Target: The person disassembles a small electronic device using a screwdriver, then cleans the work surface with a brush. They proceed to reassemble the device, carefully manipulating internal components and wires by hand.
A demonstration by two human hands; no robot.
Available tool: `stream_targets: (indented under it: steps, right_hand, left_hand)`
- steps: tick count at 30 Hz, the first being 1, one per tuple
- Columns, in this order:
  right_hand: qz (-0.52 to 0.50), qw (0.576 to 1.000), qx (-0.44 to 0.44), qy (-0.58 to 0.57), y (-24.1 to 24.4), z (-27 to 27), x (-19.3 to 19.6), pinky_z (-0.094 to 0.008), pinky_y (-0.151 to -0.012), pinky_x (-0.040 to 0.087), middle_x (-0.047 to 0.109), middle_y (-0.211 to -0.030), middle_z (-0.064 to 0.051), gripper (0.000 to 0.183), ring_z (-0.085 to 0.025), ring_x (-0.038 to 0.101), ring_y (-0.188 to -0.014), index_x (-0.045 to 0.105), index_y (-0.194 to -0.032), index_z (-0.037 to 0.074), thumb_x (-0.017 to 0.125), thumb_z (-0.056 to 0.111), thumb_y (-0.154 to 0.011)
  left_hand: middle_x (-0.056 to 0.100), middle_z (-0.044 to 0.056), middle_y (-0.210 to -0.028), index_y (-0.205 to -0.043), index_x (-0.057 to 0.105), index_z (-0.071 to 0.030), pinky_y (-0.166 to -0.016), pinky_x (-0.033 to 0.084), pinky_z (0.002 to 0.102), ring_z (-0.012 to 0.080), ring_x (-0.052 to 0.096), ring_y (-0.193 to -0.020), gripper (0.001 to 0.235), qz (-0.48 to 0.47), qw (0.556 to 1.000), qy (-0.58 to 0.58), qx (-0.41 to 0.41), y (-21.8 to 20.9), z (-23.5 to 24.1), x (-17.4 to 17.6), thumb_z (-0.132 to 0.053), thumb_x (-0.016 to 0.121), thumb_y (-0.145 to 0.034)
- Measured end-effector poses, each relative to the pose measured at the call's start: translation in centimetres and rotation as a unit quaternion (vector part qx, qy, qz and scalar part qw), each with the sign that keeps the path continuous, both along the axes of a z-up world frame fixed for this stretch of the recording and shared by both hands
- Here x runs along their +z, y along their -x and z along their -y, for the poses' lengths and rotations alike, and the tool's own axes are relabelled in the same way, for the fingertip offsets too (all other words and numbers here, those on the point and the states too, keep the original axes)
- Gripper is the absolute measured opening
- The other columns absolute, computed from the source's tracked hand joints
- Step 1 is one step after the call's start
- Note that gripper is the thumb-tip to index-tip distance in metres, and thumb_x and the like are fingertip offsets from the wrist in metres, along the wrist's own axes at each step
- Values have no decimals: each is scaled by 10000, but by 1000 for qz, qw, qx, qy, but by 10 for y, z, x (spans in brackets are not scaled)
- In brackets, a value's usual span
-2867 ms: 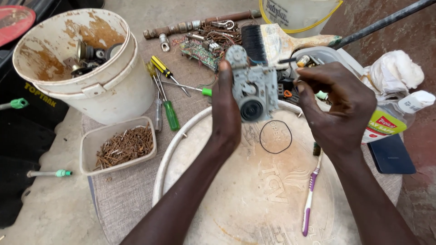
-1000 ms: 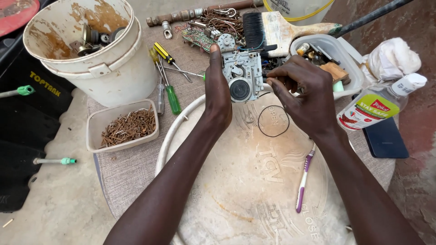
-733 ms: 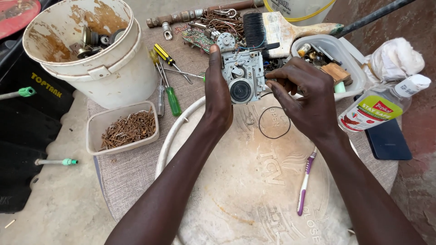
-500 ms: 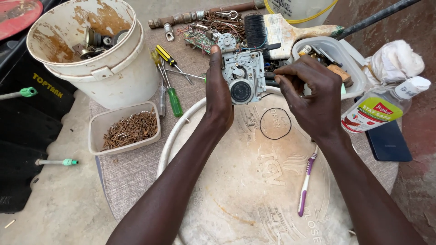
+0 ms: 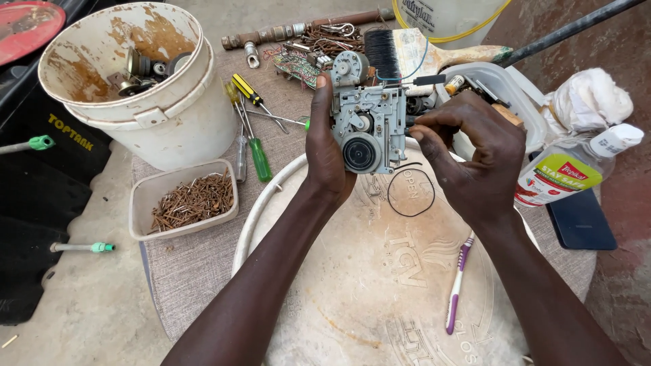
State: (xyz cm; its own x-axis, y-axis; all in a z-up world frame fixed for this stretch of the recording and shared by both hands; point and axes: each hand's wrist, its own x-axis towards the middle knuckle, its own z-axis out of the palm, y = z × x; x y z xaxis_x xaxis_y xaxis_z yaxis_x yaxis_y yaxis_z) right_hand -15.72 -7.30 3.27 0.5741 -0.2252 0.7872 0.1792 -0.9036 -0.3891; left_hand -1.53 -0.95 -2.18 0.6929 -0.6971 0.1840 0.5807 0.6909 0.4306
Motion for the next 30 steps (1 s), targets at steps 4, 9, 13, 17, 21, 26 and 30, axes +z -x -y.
stream_targets:
  steps: [4, 9, 13, 17, 21, 26, 30]
  right_hand:
    - [2, 1000, 3, 11, 0, 0, 0, -354, -671, 391, 609, -827, -154, 149, -221, 501, -685, 644, -919, -66, 679, 43, -1015]
    - [8, 1000, -8, 3, 2, -3, 0, -371, -714, 412, 614, -859, -164, 205, -251, 540, -737, 657, -1002, -93, 605, 103, -1029]
    - [-15, 999, -27, -16, 1, -8, 0, -339, -690, 398, 564, -839, -138, 173, -220, 519, -737, 655, -1084, -90, 605, 67, -1026]
    - [-19, 999, -35, -17, -1, -6, -3, -339, -713, 430, 580, -876, -148, 97, -233, 534, -766, 646, -1064, -91, 646, -28, -990]
    - [-40, 998, -51, -14, -3, -3, -6, -343, -718, 467, 611, -930, -174, 48, -253, 573, -804, 643, -1045, -91, 639, -76, -999]
    - [-33, 998, -61, -7, -2, 4, -15, -355, -738, 470, 630, -974, -199, 92, -262, 588, -816, 661, -1067, -112, 571, -96, -1052]
    - [-19, 998, -54, 40, -6, 4, -3, -384, -759, 458, 627, -1014, -239, 78, -301, 573, -853, 656, -1096, -145, 582, -122, -1087]
  left_hand:
    - [715, 104, -1117, -1211, 666, -42, -903, 550, 395, 225, 682, -1010, 473, 33, 999, 21, -12, 2, -3, 0, -454, 539, -1017]
    - [720, 117, -1095, -1192, 677, -28, -900, 542, 381, 231, 687, -992, 486, 40, 999, 17, -13, 3, -1, -1, -457, 524, -1023]
    - [721, 133, -1061, -1156, 664, -49, -863, 562, 408, 262, 691, -978, 492, 50, 998, -33, -5, 6, -2, 0, -486, 491, -1010]
    - [717, 152, -1070, -1156, 661, -39, -855, 580, 410, 269, 702, -963, 501, 65, 996, -65, 16, 11, 0, 0, -480, 475, -1007]
    - [726, 140, -1035, -1133, 679, -29, -774, 593, 388, 237, 708, -900, 483, 95, 985, -115, 83, 10, 7, -5, -446, 465, -1018]
    - [729, 123, -1075, -1133, 693, -16, -862, 540, 362, 225, 678, -997, 555, 131, 947, -277, 97, 10, -1, 6, -462, 399, -981]
    - [676, 61, -969, -1089, 689, -51, -779, 472, 340, 175, 594, -881, 536, 130, 942, -294, 100, 2, 14, -18, -494, 404, -993]
